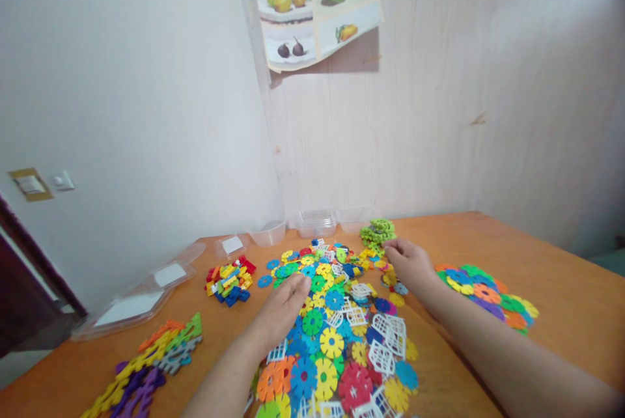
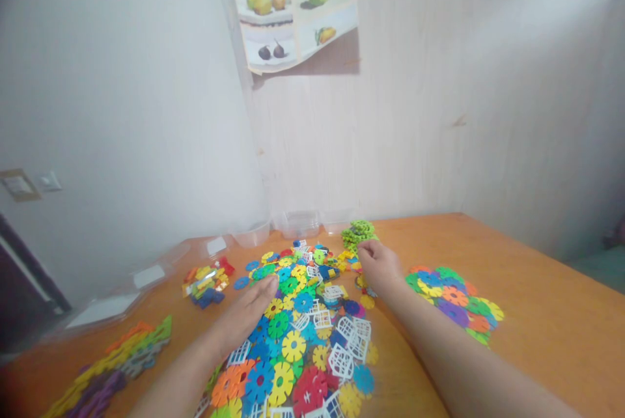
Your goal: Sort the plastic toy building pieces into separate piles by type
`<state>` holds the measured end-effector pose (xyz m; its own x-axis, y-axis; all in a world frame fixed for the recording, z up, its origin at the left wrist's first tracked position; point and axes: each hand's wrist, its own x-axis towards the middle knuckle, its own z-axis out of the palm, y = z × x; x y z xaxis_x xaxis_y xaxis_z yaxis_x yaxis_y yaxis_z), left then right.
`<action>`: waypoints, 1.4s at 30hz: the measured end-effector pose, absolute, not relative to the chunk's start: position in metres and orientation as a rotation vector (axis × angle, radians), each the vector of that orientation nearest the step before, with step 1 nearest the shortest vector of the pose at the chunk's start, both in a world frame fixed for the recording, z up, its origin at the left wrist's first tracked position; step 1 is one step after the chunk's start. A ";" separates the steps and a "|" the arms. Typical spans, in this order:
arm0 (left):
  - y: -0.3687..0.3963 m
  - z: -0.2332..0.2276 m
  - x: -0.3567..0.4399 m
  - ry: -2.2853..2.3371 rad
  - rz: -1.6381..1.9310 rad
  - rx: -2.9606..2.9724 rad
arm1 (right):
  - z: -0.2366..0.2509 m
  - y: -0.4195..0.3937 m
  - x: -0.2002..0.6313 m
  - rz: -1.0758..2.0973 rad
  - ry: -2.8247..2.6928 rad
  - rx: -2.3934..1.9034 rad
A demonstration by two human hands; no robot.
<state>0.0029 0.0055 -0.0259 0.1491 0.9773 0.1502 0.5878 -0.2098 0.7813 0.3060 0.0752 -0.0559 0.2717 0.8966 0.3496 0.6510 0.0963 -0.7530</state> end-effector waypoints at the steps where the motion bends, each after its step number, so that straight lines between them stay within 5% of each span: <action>1: 0.005 -0.025 0.004 1.482 0.902 1.861 | -0.055 0.075 0.307 0.329 -1.465 -1.652; 17: 0.011 -0.019 -0.001 1.482 1.073 1.827 | -0.046 0.060 0.300 0.250 -1.868 -1.916; 42: 0.015 -0.023 -0.007 1.572 1.056 1.823 | -0.041 0.050 0.285 0.572 -2.031 -1.565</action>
<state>-0.0070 0.0154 -0.0230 0.0289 0.9734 0.2275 0.5789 -0.2018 0.7901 0.2848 0.0501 -0.0409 -0.2065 0.9687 0.1378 0.7546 0.2473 -0.6078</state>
